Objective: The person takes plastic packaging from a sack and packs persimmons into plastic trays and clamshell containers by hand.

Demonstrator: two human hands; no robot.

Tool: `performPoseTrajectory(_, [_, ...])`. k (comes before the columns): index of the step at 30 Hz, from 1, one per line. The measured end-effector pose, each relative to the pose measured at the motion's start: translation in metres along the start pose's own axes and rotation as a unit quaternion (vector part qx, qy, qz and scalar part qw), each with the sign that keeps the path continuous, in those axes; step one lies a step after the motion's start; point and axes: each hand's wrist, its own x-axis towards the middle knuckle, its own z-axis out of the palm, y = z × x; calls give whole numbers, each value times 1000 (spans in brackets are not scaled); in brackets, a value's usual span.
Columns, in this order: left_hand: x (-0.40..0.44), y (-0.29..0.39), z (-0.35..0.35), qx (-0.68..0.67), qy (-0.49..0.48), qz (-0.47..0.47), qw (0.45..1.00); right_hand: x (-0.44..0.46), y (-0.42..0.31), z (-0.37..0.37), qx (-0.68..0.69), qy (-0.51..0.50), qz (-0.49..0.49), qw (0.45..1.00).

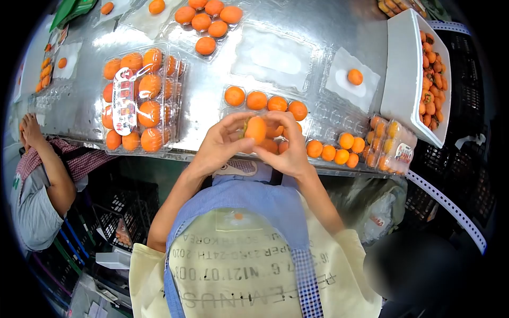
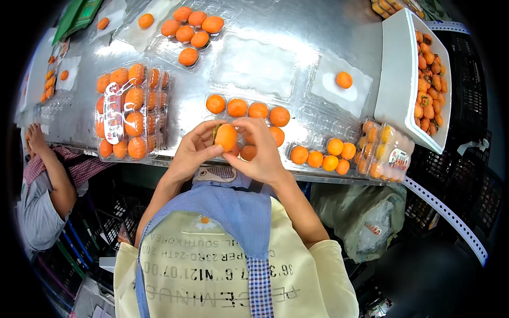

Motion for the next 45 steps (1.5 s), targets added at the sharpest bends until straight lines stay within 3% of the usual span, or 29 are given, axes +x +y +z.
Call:
performPoseTrajectory(2, [-3,3,7,12,5,60,998,-6,7,-1,149,15,50,988])
performPoseTrajectory(8, [-12,12,13,111,4,63,992,-2,2,-3,166,-30,100,981])
performPoseTrajectory(11, [-9,5,7,-46,-24,45,998,3,0,1,190,8,121,974])
performPoseTrajectory(14, [-11,0,-1,-219,-52,-36,974,5,-7,2,197,14,124,972])
performPoseTrajectory(20, [-10,-7,-2,-171,-7,-37,984,7,-12,2,-1,-26,35,999])
performPoseTrajectory(26, [-10,-11,-10,-229,-43,-81,969,5,-6,-7,103,-81,160,978])
performPoseTrajectory(29, [-8,-4,4,-192,21,-117,974,8,-15,-3,-66,-46,-10,997])
performPoseTrajectory(32, [-7,-6,1,-95,4,-142,985,6,-11,-5,-101,-90,-38,990])
performPoseTrajectory(33, [-7,-5,0,-92,2,-153,984,4,-7,-6,24,-82,36,996])
performPoseTrajectory(35, [-8,-2,-1,-88,-6,-174,981,-5,6,-9,266,-60,179,945])
performPoseTrajectory(38, [-8,1,2,-24,40,-134,990,-17,28,-17,490,21,244,837])
performPoseTrajectory(45, [-5,-4,0,-20,78,-114,990,-33,44,-35,587,80,264,761])
